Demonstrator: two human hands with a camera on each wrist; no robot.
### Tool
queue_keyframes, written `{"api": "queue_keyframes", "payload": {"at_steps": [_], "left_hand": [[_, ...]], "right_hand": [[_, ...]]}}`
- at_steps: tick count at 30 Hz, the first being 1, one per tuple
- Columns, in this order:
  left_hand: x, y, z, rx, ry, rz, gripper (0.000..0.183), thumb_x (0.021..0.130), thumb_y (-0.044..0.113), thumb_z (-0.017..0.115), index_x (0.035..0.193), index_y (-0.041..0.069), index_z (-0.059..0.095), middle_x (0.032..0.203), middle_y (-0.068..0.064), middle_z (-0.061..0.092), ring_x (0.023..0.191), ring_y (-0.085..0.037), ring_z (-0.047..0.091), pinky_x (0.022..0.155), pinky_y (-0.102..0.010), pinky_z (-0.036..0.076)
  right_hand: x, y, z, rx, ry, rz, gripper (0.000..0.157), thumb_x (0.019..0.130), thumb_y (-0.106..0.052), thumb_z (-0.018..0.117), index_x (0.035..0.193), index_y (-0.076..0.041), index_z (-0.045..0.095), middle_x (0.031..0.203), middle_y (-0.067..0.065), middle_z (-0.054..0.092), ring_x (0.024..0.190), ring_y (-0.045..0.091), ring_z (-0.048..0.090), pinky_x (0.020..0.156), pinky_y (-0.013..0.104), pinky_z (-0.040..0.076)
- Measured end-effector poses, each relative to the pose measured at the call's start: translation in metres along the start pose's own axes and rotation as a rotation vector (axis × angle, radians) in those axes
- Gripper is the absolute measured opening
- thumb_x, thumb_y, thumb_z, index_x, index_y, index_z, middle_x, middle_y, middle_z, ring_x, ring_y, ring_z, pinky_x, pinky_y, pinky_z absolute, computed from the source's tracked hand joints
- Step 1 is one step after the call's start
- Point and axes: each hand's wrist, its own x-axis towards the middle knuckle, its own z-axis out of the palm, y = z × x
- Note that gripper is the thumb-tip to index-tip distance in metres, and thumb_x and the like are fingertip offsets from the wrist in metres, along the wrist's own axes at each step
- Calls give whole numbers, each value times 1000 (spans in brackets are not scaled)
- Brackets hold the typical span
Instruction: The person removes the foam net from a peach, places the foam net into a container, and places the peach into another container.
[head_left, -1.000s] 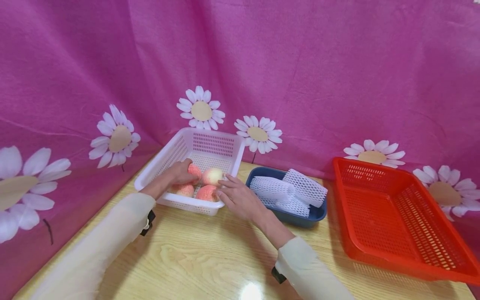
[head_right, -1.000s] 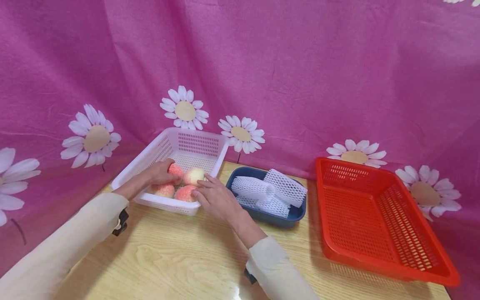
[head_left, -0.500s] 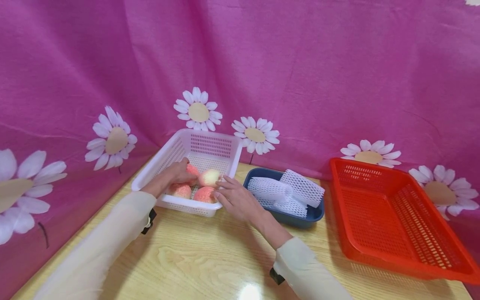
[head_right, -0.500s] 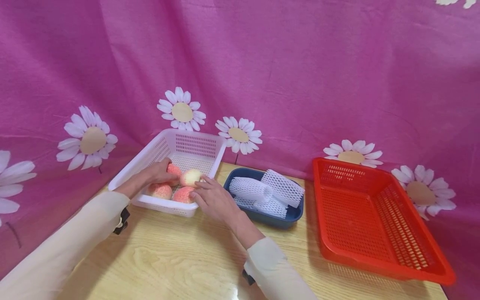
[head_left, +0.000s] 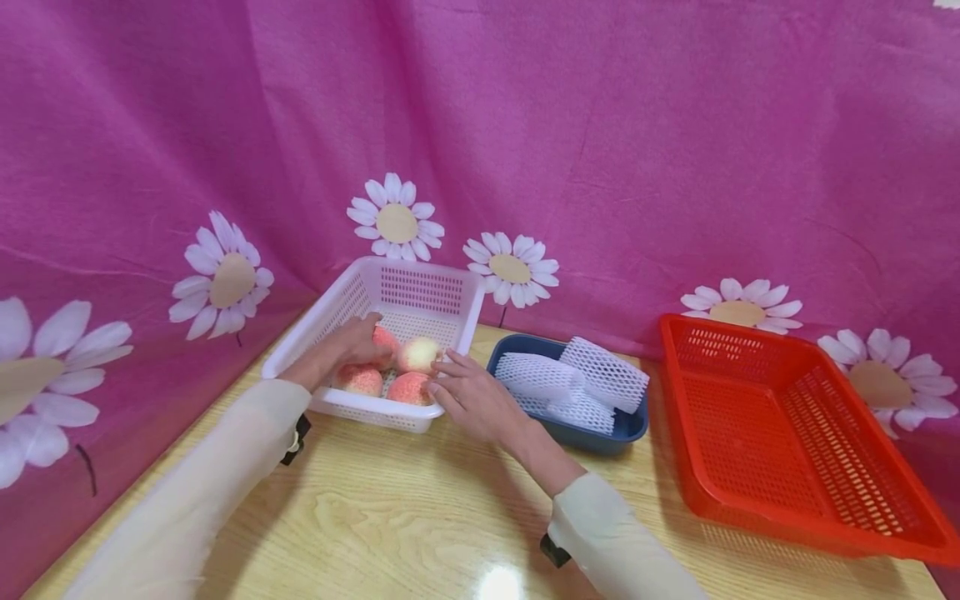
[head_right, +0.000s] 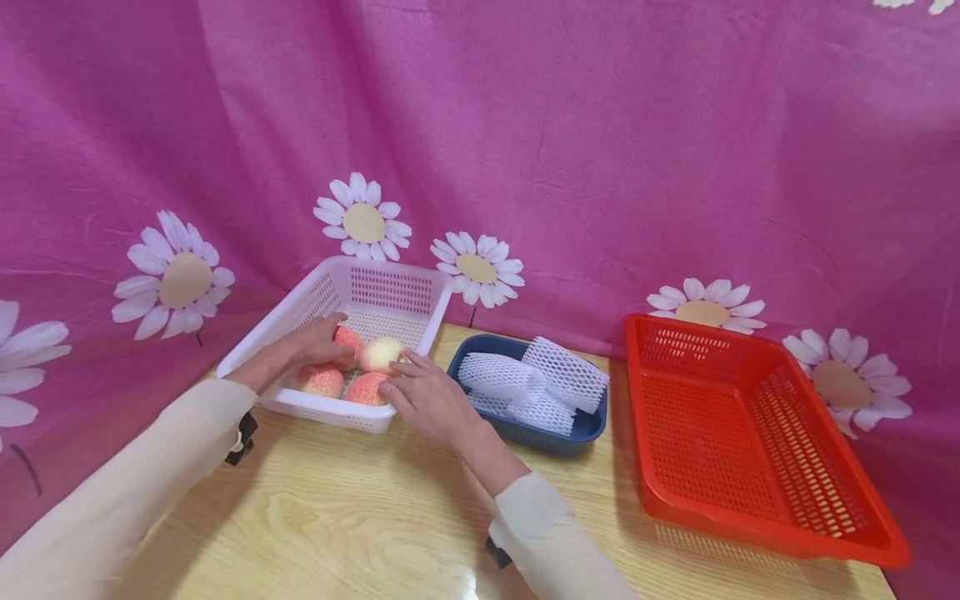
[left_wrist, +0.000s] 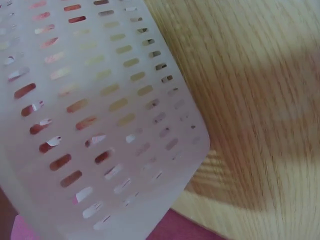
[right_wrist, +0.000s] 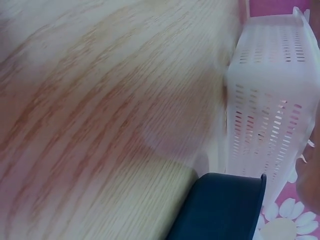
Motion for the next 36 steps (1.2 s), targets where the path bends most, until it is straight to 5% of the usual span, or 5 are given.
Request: {"api": "queue_keyframes", "payload": {"at_steps": [6,17,29,36], "left_hand": [[5,9,-1,55,122,89,76,89,35,59,154,5,32,154,-28,30,140,-48,26,113,-61,23],[19,33,4,160,209,225,73,90,33,63,151,1,37,151,-26,38,140,-44,31,116,-53,21],[27,69,-1,168,225,278,74,90,34,63,154,8,35,158,-21,28,144,-42,25,115,-56,22],[30,95,-4,186,225,283,73,94,38,60,156,9,33,160,-21,23,146,-40,21,117,-54,20]], "right_hand": [[-3,2,-3,-12,-22,8,35,105,-21,45,117,-3,73,133,19,61,137,31,44,118,37,22],[-2,4,-10,-105,-9,-6,31,104,-24,50,114,-7,75,128,14,65,135,27,47,116,43,27],[-8,10,-38,-183,-129,207,41,105,-34,47,136,-12,63,144,14,53,136,38,43,113,53,30],[-10,19,-66,-208,-176,346,47,106,-40,44,144,-15,55,149,9,49,143,34,32,117,54,21]]}}
